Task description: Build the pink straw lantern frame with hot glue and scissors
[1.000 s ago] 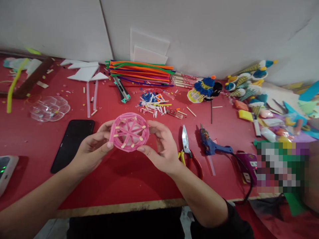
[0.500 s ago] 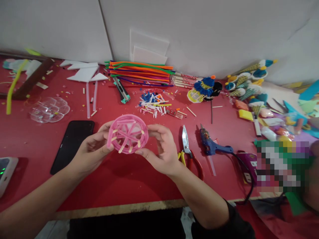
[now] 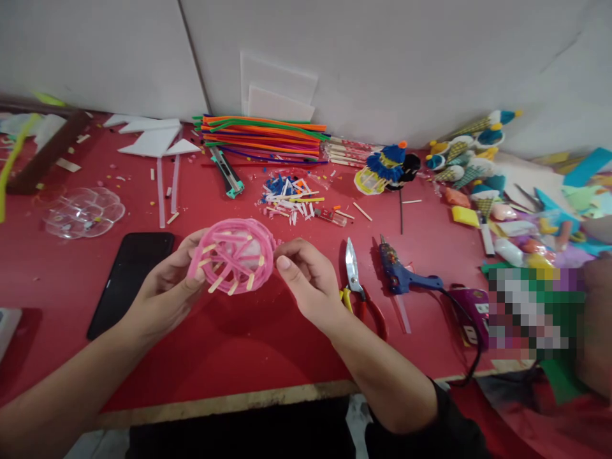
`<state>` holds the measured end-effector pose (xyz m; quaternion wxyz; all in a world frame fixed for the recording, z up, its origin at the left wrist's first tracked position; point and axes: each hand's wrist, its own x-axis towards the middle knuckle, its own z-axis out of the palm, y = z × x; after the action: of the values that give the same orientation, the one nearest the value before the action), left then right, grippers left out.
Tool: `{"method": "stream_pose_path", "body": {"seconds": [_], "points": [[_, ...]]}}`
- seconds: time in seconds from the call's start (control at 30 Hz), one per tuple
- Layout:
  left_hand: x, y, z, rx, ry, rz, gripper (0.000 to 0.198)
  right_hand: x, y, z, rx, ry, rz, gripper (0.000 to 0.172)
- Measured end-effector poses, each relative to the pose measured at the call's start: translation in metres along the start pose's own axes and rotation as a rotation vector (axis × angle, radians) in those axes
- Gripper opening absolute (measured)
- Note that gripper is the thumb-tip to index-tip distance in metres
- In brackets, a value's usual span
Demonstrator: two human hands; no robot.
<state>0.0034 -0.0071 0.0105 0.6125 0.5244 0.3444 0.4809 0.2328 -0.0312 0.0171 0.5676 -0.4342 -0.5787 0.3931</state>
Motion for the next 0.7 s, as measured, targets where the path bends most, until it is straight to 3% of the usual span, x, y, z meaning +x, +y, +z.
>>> {"method": "stream_pose_path", "body": {"seconds": [0.23, 0.47, 0.7], "points": [[0.0012, -0.0008, 0.0008, 0.049, 0.030, 0.028, 0.019, 0.0027, -0.0041, 0.0037, 0.072, -0.029, 0.041, 0.016], [0.0017, 0.0015, 0.0013, 0.005, 0.053, 0.005, 0.018, 0.0058, -0.0057, 0.0070, 0.088, 0.031, 0.162, 0.034], [0.0028, 0.0011, -0.0001, 0.006, 0.030, 0.004, 0.019, 0.0079, -0.0086, 0.0051, 0.070, -0.034, 0.096, 0.030]]}}
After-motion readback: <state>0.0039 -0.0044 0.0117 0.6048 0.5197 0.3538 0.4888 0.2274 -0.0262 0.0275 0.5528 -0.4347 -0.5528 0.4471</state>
